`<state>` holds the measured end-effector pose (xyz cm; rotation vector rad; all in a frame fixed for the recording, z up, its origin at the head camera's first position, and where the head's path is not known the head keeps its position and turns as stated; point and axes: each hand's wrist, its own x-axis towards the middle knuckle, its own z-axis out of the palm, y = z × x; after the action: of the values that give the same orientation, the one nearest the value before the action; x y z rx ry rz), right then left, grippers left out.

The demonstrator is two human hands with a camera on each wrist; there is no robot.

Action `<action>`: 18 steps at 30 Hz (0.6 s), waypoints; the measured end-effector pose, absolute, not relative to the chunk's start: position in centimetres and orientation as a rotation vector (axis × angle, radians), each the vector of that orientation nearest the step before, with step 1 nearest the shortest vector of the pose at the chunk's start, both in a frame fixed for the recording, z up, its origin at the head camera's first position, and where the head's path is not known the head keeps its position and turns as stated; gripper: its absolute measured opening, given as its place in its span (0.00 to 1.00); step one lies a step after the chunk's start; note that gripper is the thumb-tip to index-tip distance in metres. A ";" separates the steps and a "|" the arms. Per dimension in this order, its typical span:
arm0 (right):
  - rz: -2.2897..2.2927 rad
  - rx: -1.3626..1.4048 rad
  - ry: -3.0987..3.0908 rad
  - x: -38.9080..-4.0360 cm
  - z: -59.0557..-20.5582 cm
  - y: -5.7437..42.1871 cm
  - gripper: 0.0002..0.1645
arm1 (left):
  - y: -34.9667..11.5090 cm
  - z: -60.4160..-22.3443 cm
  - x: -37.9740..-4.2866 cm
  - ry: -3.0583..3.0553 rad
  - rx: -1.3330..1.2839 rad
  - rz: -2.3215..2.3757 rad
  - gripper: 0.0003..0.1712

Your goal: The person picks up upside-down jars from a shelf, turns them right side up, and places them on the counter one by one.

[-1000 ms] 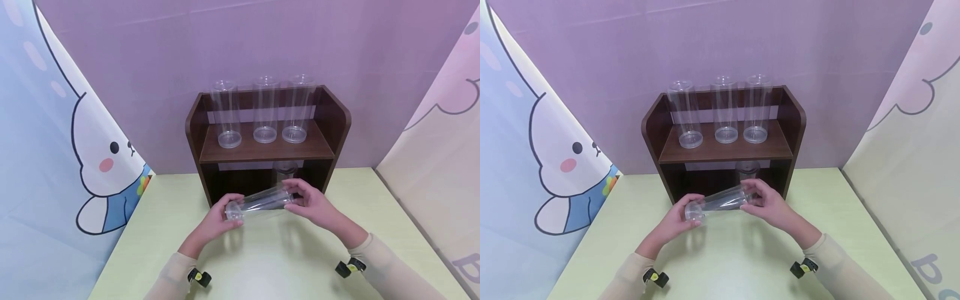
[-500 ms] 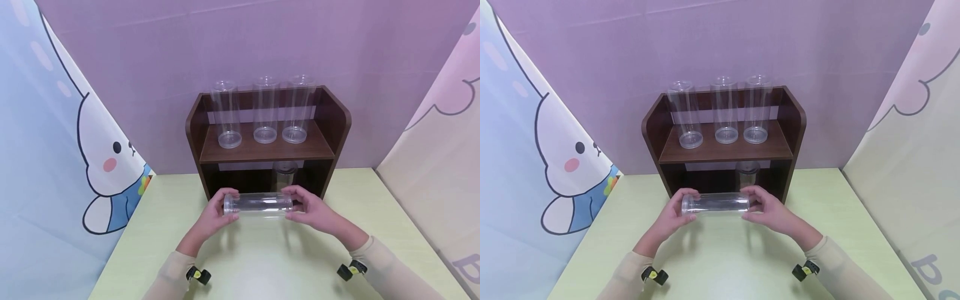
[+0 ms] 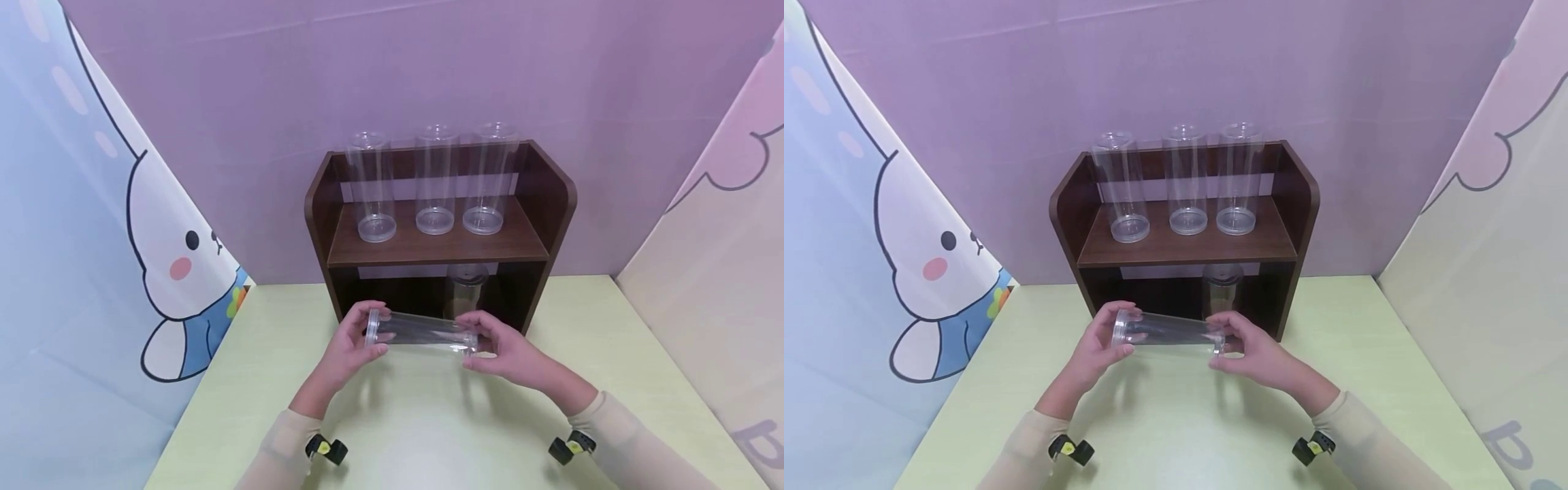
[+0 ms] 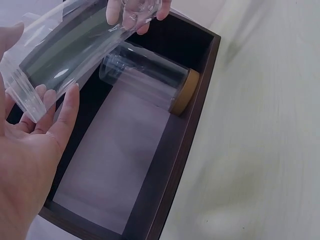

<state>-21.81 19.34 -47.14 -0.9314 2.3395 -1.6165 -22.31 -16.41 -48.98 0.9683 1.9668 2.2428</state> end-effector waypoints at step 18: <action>-1.438 -0.946 2.443 -21.7 -48.0 18.8 0.42 | -16.7 -48.1 -22.0 2.091 0.921 2.150 0.41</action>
<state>-21.71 18.81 -48.05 -0.9462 2.4430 -1.4380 -21.99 -16.74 -48.06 0.9215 2.0910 2.1497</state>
